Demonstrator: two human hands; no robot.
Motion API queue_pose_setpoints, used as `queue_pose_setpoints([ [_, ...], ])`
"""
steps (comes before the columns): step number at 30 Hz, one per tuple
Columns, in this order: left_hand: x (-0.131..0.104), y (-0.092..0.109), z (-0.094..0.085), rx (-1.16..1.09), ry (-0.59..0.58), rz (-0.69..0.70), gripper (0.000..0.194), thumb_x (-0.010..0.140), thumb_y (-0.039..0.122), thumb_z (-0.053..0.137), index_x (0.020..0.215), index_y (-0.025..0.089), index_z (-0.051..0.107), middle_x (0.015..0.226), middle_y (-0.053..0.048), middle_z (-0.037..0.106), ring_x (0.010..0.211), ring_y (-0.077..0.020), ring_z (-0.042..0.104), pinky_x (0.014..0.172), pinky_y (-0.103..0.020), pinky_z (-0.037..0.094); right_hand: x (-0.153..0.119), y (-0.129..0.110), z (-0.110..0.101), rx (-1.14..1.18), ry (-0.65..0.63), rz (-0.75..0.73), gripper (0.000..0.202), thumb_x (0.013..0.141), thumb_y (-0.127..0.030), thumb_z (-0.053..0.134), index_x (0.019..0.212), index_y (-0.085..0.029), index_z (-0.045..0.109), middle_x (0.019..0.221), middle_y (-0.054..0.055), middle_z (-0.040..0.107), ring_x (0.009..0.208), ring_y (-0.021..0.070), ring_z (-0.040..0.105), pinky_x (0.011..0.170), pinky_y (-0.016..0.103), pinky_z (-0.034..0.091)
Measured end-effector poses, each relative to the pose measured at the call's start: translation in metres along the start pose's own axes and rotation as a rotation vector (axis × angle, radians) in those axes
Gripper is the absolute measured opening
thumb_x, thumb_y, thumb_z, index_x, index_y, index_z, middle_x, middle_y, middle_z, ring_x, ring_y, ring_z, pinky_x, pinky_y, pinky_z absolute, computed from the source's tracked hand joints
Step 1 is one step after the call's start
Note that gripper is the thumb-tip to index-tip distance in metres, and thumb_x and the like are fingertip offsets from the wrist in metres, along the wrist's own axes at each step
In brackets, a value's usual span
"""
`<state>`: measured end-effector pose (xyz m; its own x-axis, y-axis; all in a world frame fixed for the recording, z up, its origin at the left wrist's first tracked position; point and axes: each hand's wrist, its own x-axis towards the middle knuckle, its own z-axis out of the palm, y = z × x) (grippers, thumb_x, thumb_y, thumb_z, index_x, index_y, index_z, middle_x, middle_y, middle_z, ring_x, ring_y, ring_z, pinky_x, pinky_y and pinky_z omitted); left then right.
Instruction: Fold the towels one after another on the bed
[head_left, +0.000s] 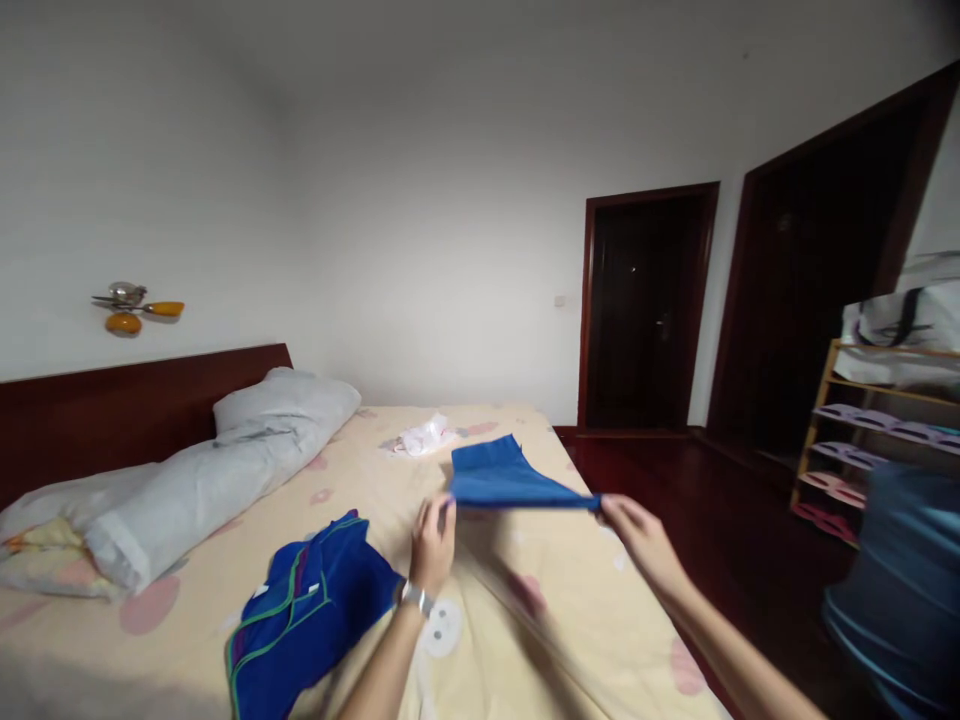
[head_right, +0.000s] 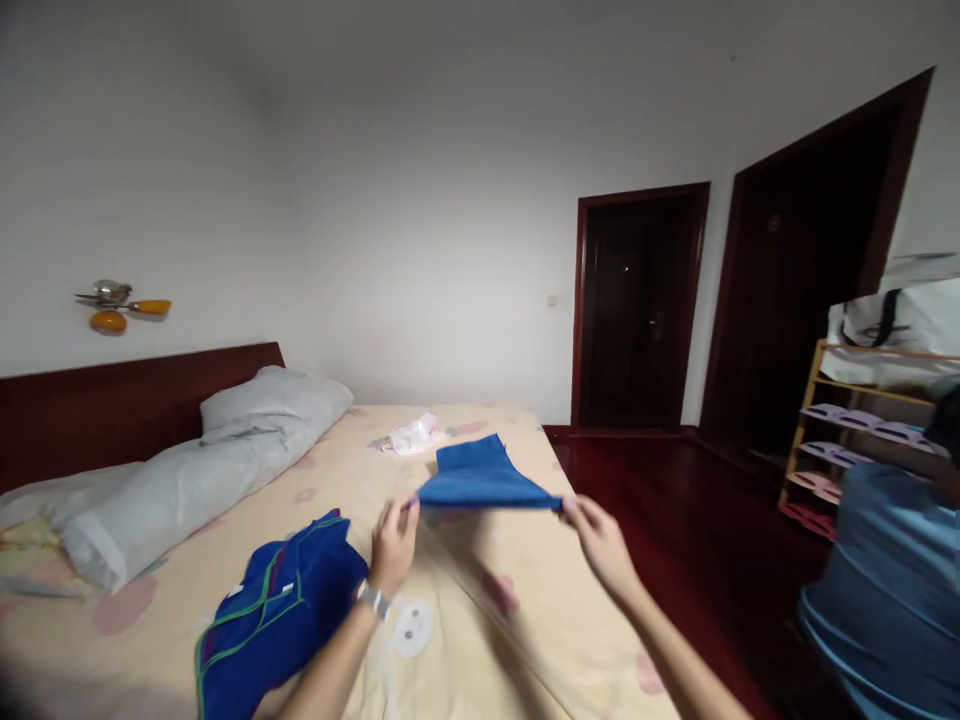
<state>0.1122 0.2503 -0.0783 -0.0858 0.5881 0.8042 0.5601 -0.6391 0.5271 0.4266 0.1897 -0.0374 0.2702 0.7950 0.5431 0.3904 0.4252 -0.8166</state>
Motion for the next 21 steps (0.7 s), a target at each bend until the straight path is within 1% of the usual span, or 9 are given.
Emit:
queue_pose_setpoints([
  [2, -0.086, -0.040, 0.012, 0.009, -0.084, -0.129, 0.038, 0.100, 0.046, 0.038, 0.105, 0.023, 0.068, 0.105, -0.011, 0.072, 0.103, -0.0258, 0.069, 0.094, -0.041, 0.057, -0.052, 0.057, 0.016, -0.037, -0.029, 0.073, 0.055, 0.075, -0.072, 0.059, 0.069, -0.019, 0.072, 0.068, 0.008, 0.072, 0.072, 0.0310, 0.072, 0.071, 0.040, 0.059],
  [4, -0.161, -0.072, 0.018, 0.065, -0.175, -0.239, 0.040, 0.098, 0.050, 0.038, 0.100, 0.028, 0.071, 0.104, -0.011, 0.073, 0.102, -0.0296, 0.070, 0.091, -0.044, 0.059, -0.103, 0.111, 0.031, -0.068, -0.129, 0.157, 0.046, 0.079, -0.069, 0.054, 0.073, -0.028, 0.074, 0.075, 0.004, 0.075, 0.082, 0.0333, 0.074, 0.076, 0.042, 0.060],
  [6, -0.215, -0.090, 0.015, 0.112, -0.257, -0.282, 0.044, 0.096, 0.055, 0.036, 0.092, 0.031, 0.073, 0.097, -0.011, 0.074, 0.097, -0.0312, 0.072, 0.087, -0.045, 0.060, -0.149, 0.152, 0.040, -0.070, -0.217, 0.205, 0.035, 0.080, -0.065, 0.053, 0.078, -0.037, 0.075, 0.083, 0.001, 0.076, 0.088, 0.0350, 0.073, 0.080, 0.044, 0.059],
  [7, -0.231, -0.092, 0.010, 0.122, -0.309, -0.297, 0.045, 0.095, 0.057, 0.036, 0.090, 0.032, 0.073, 0.093, -0.010, 0.074, 0.093, -0.0310, 0.073, 0.084, -0.044, 0.061, -0.167, 0.166, 0.042, -0.074, -0.255, 0.228, 0.031, 0.081, -0.063, 0.053, 0.080, -0.040, 0.075, 0.085, 0.001, 0.077, 0.090, 0.0349, 0.073, 0.082, 0.043, 0.059],
  [9, -0.243, -0.088, -0.002, 0.122, -0.425, -0.344, 0.043, 0.096, 0.056, 0.038, 0.090, 0.031, 0.072, 0.088, -0.009, 0.073, 0.088, -0.0288, 0.072, 0.080, -0.042, 0.061, -0.191, 0.181, 0.039, -0.110, -0.281, 0.278, 0.029, 0.082, -0.060, 0.052, 0.084, -0.041, 0.075, 0.088, 0.001, 0.077, 0.092, 0.0348, 0.073, 0.083, 0.044, 0.059],
  [13, -0.226, -0.081, -0.015, 0.121, -0.542, -0.438, 0.034, 0.099, 0.047, 0.043, 0.094, 0.024, 0.068, 0.087, -0.006, 0.071, 0.083, -0.0226, 0.069, 0.078, -0.033, 0.056, -0.195, 0.186, 0.024, -0.190, -0.313, 0.351, 0.031, 0.084, -0.057, 0.052, 0.088, -0.036, 0.075, 0.091, 0.002, 0.077, 0.093, 0.0337, 0.073, 0.085, 0.043, 0.060],
  [16, -0.217, -0.087, -0.012, 0.140, -0.572, -0.434, 0.034, 0.099, 0.045, 0.045, 0.084, 0.022, 0.066, 0.077, -0.004, 0.066, 0.075, -0.0202, 0.064, 0.073, -0.030, 0.053, -0.187, 0.194, 0.017, -0.226, -0.355, 0.367, 0.036, 0.088, -0.056, 0.049, 0.090, -0.031, 0.075, 0.095, 0.004, 0.077, 0.093, 0.0303, 0.073, 0.083, 0.038, 0.060],
  [19, -0.213, -0.092, -0.001, 0.061, -0.547, -0.439, 0.031, 0.098, 0.042, 0.046, 0.085, 0.021, 0.065, 0.088, -0.005, 0.066, 0.089, -0.0213, 0.064, 0.085, -0.031, 0.050, -0.185, 0.210, 0.017, -0.278, -0.359, 0.365, 0.041, 0.088, -0.058, 0.049, 0.094, -0.026, 0.074, 0.097, 0.006, 0.076, 0.095, 0.0262, 0.072, 0.087, 0.033, 0.058],
  [21, -0.208, -0.092, 0.007, -0.006, -0.532, -0.540, 0.029, 0.097, 0.043, 0.047, 0.091, 0.021, 0.064, 0.093, -0.005, 0.067, 0.095, -0.0212, 0.063, 0.088, -0.030, 0.048, -0.183, 0.218, 0.020, -0.291, -0.374, 0.370, 0.040, 0.088, -0.058, 0.052, 0.097, -0.026, 0.073, 0.100, 0.006, 0.076, 0.097, 0.0247, 0.071, 0.090, 0.032, 0.056],
])
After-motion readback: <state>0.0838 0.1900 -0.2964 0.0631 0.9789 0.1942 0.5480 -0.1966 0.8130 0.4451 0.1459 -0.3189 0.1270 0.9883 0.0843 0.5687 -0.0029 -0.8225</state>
